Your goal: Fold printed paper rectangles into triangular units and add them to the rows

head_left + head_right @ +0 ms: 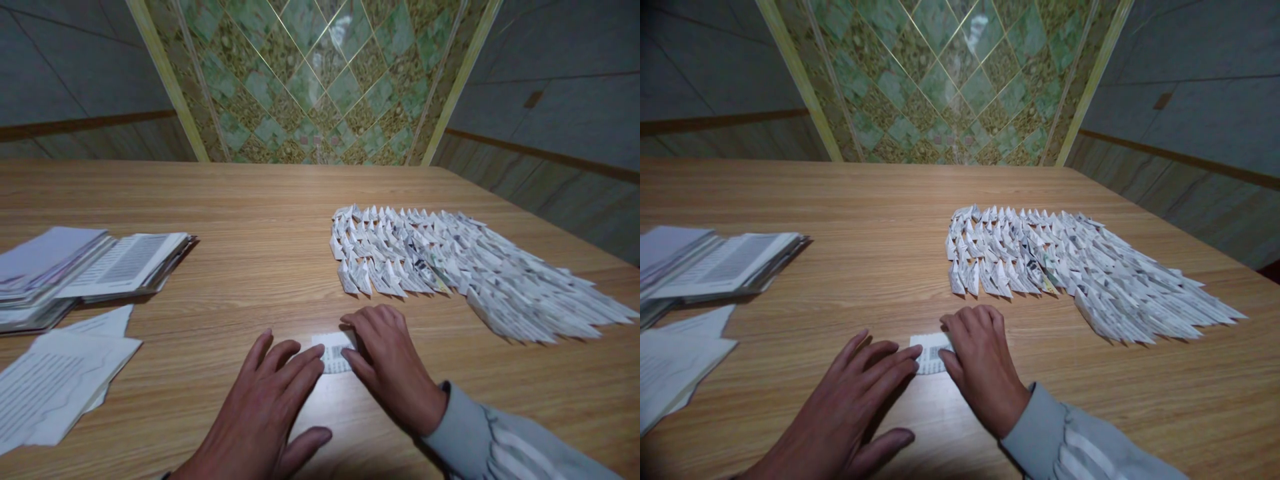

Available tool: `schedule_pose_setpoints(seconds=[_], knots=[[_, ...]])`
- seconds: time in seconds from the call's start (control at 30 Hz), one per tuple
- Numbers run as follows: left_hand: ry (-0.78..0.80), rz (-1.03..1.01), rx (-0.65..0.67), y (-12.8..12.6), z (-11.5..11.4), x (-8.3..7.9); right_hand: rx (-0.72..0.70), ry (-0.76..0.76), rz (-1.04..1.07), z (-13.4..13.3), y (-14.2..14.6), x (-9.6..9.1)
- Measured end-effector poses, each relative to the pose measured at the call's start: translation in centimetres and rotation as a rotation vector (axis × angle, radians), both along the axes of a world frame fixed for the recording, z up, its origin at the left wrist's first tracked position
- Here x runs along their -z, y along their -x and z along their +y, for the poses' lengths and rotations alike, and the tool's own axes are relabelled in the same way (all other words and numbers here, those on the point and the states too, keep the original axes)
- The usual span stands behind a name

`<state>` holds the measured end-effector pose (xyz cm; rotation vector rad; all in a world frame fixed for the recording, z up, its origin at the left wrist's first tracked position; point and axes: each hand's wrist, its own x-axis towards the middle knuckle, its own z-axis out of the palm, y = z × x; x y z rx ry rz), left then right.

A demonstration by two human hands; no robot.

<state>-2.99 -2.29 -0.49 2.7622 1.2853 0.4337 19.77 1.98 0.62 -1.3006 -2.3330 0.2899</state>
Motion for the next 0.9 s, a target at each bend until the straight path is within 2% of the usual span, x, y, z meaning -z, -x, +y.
schedule_pose_setpoints(seconds=[0.1, 0.2, 0.53, 0.9], knots=[[0.031, -0.05, -0.024, -0.3, 0.2, -0.5, -0.162, -0.102, -0.025, -0.7, 0.2, -0.1], [0.045, -0.091, -0.042, -0.3, 0.2, -0.9, -0.259, -0.11, -0.08, -1.4, 0.5, -0.1], [0.052, -0.138, -0.005, -0.1, 0.4, -0.9, -0.265, -0.071, -0.173, -2.0, 0.6, -0.3], [0.108, -0.172, -0.014, -0.2, 0.5, -1.1, -0.266, -0.081, -0.155, -2.2, 0.7, 0.0]])
